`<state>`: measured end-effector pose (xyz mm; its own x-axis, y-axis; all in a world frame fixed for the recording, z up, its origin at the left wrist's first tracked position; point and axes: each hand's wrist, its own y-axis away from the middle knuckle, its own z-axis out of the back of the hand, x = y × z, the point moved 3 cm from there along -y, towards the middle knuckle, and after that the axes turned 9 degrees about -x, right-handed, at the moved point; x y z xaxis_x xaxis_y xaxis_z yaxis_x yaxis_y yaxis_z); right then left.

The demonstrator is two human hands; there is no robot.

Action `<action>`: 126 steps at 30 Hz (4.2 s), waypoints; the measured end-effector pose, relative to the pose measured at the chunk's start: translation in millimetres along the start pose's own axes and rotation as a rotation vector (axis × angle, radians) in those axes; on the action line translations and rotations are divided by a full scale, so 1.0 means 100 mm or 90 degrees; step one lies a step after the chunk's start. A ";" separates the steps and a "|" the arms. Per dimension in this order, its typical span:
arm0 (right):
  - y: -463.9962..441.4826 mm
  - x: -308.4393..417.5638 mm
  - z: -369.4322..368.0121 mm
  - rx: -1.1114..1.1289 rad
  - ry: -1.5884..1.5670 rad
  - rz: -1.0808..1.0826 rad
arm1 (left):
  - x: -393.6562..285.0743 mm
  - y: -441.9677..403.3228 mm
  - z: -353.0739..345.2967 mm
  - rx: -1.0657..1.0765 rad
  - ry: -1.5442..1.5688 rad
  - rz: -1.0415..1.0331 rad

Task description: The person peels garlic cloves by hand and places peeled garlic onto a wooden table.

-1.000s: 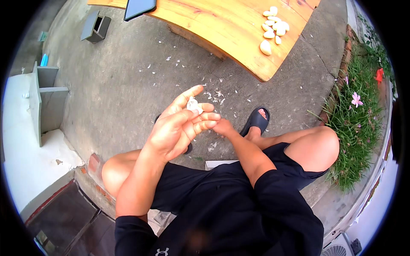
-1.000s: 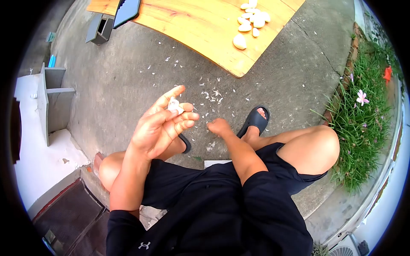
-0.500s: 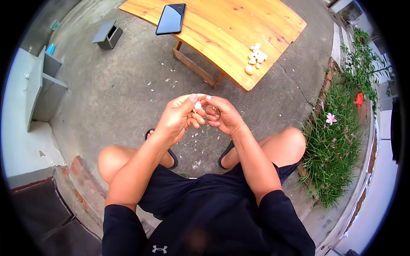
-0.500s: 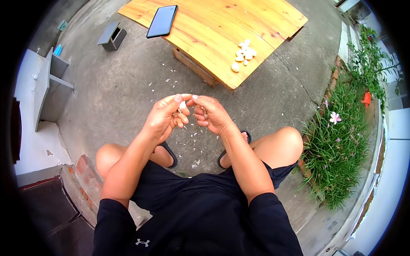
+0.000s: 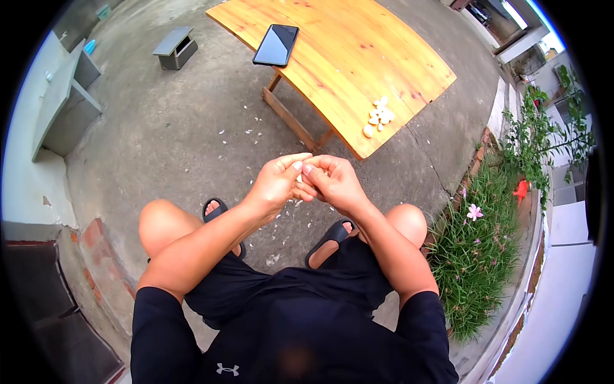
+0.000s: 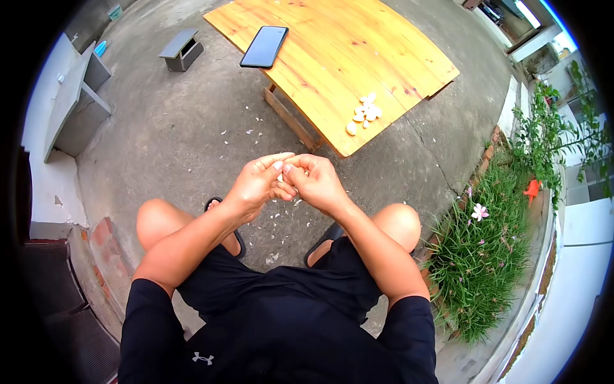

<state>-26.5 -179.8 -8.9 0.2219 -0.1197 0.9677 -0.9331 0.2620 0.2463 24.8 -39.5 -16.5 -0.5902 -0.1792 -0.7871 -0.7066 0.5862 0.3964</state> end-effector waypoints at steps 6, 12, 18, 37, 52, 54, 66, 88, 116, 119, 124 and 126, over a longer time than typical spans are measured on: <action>-0.03 -0.12 -0.07 0.038 -0.055 0.051 | 0.03 -0.03 0.00 0.054 0.019 0.053; 0.15 -0.06 -0.17 0.049 -0.154 0.016 | 0.00 -0.11 0.01 0.051 0.011 0.025; 0.05 -0.05 -0.07 -0.038 -0.327 0.044 | -0.10 -0.12 -0.14 0.207 0.076 0.079; 0.00 -0.17 0.29 0.036 -0.256 -0.193 | 0.05 -0.17 0.15 0.056 0.038 0.214; -0.06 -0.26 0.20 0.132 -0.480 -0.167 | 0.25 -0.31 0.23 0.014 -0.032 0.227; -0.06 -0.26 0.16 0.090 -0.498 -0.156 | 0.27 -0.24 0.12 -0.031 0.052 0.289; 0.02 -0.25 -0.08 0.056 -0.207 0.066 | 0.54 -0.27 0.19 0.053 0.157 0.292; 0.19 0.09 0.03 -0.068 0.456 0.547 | 0.20 -0.17 0.10 0.091 0.257 0.276; 0.12 -0.15 0.16 -0.217 0.184 0.193 | 0.18 -0.12 0.12 0.083 0.060 0.183; 0.13 -0.15 0.14 -0.212 0.222 0.190 | 0.20 -0.11 0.13 0.032 0.019 0.158; 0.01 -0.33 0.23 -0.194 0.064 0.137 | 0.17 -0.18 0.16 0.004 0.046 0.132; 0.00 -0.32 0.26 -0.190 0.074 0.136 | 0.10 -0.18 0.14 -0.005 0.077 0.128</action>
<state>-40.8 -201.2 -41.3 0.0773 0.0731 0.9943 -0.8424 0.5382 0.0259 37.0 -40.6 -37.7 -0.7615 -0.1538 -0.6297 -0.5733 0.6130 0.5436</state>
